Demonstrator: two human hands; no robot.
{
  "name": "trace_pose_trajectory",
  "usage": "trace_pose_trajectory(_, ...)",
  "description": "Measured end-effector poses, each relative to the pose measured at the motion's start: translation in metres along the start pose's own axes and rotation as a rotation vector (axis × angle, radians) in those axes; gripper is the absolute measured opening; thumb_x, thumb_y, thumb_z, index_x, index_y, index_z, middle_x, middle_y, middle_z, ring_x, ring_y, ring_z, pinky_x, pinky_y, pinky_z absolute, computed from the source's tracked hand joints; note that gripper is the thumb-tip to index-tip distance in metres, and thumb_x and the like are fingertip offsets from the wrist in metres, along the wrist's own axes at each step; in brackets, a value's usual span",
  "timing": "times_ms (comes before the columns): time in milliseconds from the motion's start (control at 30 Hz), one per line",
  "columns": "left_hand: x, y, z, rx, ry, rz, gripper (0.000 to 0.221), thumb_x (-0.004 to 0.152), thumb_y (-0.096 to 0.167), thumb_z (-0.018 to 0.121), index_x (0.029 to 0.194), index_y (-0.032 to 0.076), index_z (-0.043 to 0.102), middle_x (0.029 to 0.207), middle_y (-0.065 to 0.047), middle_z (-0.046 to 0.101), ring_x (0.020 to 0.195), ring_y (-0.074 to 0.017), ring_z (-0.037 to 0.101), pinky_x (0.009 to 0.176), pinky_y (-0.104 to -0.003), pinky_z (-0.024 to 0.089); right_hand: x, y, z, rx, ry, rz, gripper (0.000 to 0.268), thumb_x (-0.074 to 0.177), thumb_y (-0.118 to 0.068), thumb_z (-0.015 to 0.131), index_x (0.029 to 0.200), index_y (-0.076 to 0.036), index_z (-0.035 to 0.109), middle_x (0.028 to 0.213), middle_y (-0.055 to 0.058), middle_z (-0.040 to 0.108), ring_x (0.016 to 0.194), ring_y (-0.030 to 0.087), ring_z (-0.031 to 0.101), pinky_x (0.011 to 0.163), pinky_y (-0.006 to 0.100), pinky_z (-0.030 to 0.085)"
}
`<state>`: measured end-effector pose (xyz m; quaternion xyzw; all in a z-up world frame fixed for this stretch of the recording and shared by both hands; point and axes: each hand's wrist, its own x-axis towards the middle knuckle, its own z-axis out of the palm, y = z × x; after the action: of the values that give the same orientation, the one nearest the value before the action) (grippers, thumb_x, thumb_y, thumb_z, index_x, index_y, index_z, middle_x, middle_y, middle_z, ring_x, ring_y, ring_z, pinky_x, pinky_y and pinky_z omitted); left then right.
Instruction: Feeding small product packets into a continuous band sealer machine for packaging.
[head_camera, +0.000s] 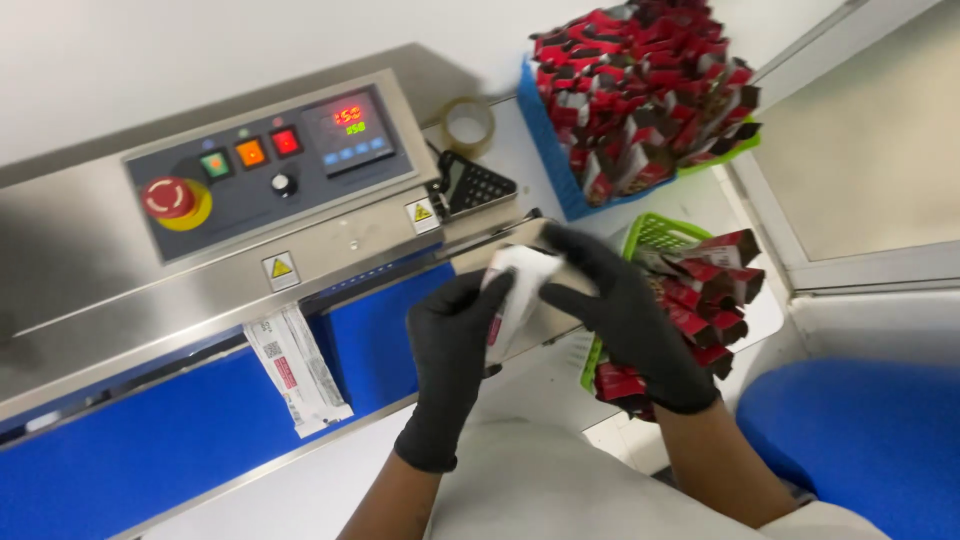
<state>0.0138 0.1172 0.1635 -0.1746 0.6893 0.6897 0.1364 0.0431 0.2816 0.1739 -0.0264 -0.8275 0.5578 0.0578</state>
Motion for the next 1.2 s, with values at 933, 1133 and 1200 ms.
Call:
trace_pose_trajectory(933, 0.119, -0.160, -0.100, -0.166, 0.391, -0.016, 0.031, 0.096, 0.035, 0.078, 0.103, 0.005, 0.079, 0.091, -0.011, 0.077, 0.086, -0.0193, 0.073, 0.085, -0.026, 0.054, 0.051, 0.112, 0.114, 0.220, 0.002, 0.484, 0.032, 0.089, -0.033, 0.083, 0.112, -0.011, 0.080, 0.097, 0.019, 0.079, 0.087, 0.023, 0.076, 0.079, 0.037, 0.062)
trace_pose_trajectory(1133, 0.029, -0.109, -0.151, -0.141, 0.453, -0.020, 0.028, 0.097, 0.018, 0.066, 0.123, 0.011, 0.072, 0.116, -0.005, 0.075, 0.097, -0.0128, 0.070, 0.082, -0.026, 0.058, 0.021, 0.143, -0.051, -0.527, 0.109, 0.117, 0.035, 0.094, -0.027, 0.073, 0.125, -0.012, 0.069, 0.125, 0.011, 0.070, 0.116, 0.030, 0.064, 0.100, 0.044, 0.048)
trace_pose_trajectory(1200, 0.022, -0.107, -0.140, -0.186, 0.447, -0.031, 0.026, 0.098, 0.021, 0.067, 0.120, 0.010, 0.073, 0.110, -0.006, 0.075, 0.090, -0.0143, 0.072, 0.079, -0.027, 0.060, 0.008, 0.186, -0.095, -1.004, 0.092, 0.164, 0.037, 0.095, -0.048, 0.065, 0.115, -0.018, 0.073, 0.106, 0.007, 0.073, 0.098, 0.028, 0.069, 0.091, 0.045, 0.049)
